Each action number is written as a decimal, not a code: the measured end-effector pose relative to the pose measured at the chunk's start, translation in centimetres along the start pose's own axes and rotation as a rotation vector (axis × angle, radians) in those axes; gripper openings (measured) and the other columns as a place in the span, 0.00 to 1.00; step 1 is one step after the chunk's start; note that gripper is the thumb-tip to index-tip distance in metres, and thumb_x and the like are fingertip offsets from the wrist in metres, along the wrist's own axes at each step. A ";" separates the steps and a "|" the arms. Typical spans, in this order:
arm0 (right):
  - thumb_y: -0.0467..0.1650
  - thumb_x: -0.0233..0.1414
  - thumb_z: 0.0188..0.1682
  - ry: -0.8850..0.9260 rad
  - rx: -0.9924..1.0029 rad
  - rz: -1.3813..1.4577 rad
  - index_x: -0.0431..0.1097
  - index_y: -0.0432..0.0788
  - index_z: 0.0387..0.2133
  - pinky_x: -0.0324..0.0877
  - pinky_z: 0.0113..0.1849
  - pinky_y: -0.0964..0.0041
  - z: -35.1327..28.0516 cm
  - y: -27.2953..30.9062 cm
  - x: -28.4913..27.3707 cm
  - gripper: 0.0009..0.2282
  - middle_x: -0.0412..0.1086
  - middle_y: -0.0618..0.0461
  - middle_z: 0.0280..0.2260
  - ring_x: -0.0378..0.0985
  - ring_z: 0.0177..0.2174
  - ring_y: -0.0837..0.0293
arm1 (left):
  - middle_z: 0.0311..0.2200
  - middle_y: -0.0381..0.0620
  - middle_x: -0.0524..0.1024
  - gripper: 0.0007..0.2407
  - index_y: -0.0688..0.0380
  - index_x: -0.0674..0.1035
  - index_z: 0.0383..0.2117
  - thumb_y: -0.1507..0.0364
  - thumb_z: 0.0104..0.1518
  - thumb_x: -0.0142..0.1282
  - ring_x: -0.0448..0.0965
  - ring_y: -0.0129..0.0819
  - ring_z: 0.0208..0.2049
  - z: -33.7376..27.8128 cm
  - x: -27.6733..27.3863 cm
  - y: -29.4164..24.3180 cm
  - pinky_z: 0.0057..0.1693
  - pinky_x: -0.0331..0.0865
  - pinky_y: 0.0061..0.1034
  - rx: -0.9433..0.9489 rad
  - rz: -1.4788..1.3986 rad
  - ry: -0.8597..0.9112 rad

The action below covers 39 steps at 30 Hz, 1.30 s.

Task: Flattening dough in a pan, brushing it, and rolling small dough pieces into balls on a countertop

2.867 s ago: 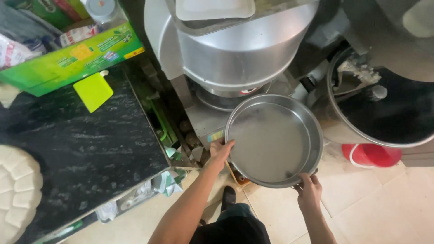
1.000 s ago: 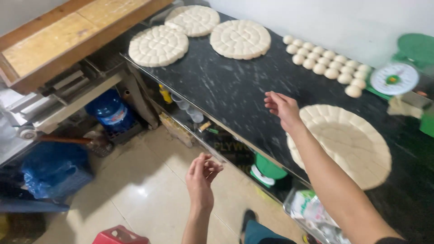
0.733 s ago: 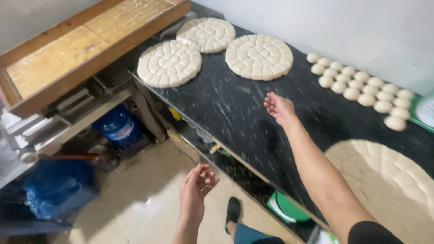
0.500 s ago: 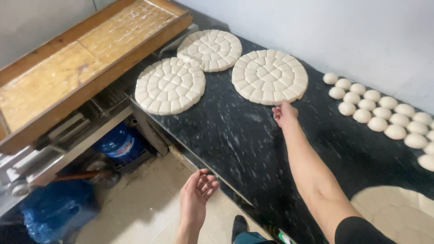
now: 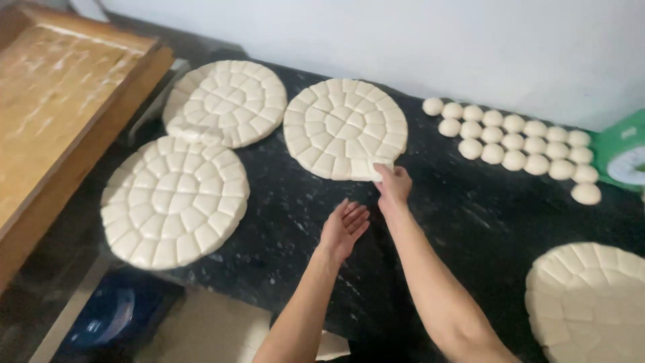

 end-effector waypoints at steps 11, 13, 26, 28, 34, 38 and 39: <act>0.25 0.61 0.48 -0.161 -0.191 -0.129 0.61 0.41 0.57 0.73 0.47 0.61 -16.8 5.9 -14.5 0.24 0.67 0.44 0.46 0.72 0.46 0.54 | 0.27 0.64 0.81 0.12 0.64 0.72 0.29 0.76 0.54 0.68 0.86 0.46 0.24 10.9 2.5 1.9 0.33 0.83 0.36 0.098 0.136 -0.058; 0.24 0.60 0.47 -0.163 -0.100 -0.001 0.57 0.46 0.61 0.75 0.47 0.63 -17.3 5.8 -14.6 0.29 0.68 0.48 0.47 0.74 0.46 0.58 | 0.37 0.62 0.82 0.28 0.64 0.84 0.45 0.51 0.49 0.73 0.82 0.42 0.41 6.4 3.8 4.1 0.47 0.77 0.33 0.143 0.729 0.193; 0.35 0.59 0.49 0.075 -0.300 -0.274 0.69 0.43 0.54 0.72 0.44 0.59 -12.5 4.9 -13.2 0.20 0.71 0.44 0.41 0.74 0.42 0.52 | 0.40 0.47 0.84 0.15 0.45 0.80 0.40 0.51 0.64 0.52 0.82 0.50 0.49 -3.4 6.9 -1.0 0.53 0.73 0.39 0.364 1.271 0.237; 0.43 0.69 0.39 -0.156 -0.358 -0.552 0.80 0.54 0.40 0.71 0.46 0.61 -10.2 3.9 -14.9 0.17 0.78 0.54 0.37 0.79 0.41 0.54 | 0.40 0.49 0.84 0.14 0.46 0.80 0.40 0.52 0.62 0.56 0.81 0.50 0.50 -3.3 5.7 -1.5 0.55 0.73 0.39 0.352 1.396 0.194; 0.35 0.52 0.55 -0.241 -0.584 -0.832 0.63 0.44 0.56 0.68 0.46 0.56 -11.7 13.0 -17.3 0.17 0.71 0.46 0.48 0.76 0.45 0.50 | 0.31 0.51 0.86 0.15 0.45 0.82 0.36 0.52 0.61 0.48 0.86 0.47 0.39 -5.1 0.4 -11.7 0.47 0.70 0.36 0.520 1.551 -0.102; 0.32 0.53 0.52 0.136 -0.838 -1.259 0.72 0.44 0.40 0.70 0.43 0.55 -10.8 9.0 -16.2 0.06 0.73 0.49 0.39 0.75 0.41 0.53 | 0.31 0.48 0.81 0.10 0.50 0.82 0.29 0.60 0.56 0.61 0.78 0.50 0.40 -2.4 -3.7 -15.5 0.46 0.70 0.47 1.172 1.908 0.066; 0.40 0.50 0.52 0.005 -0.779 -1.367 0.74 0.48 0.39 0.67 0.45 0.50 -8.5 8.6 -16.9 0.12 0.69 0.48 0.42 0.71 0.43 0.47 | 0.37 0.50 0.76 0.11 0.51 0.81 0.38 0.60 0.57 0.59 0.76 0.51 0.40 -2.5 -3.7 -15.9 0.48 0.69 0.45 1.262 1.897 0.034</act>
Point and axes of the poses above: each hand's wrist, its own z-axis towards the middle knuckle, its own x-axis out of the palm, y = z × x, the point moved 6 cm from there along z, towards the middle knuckle
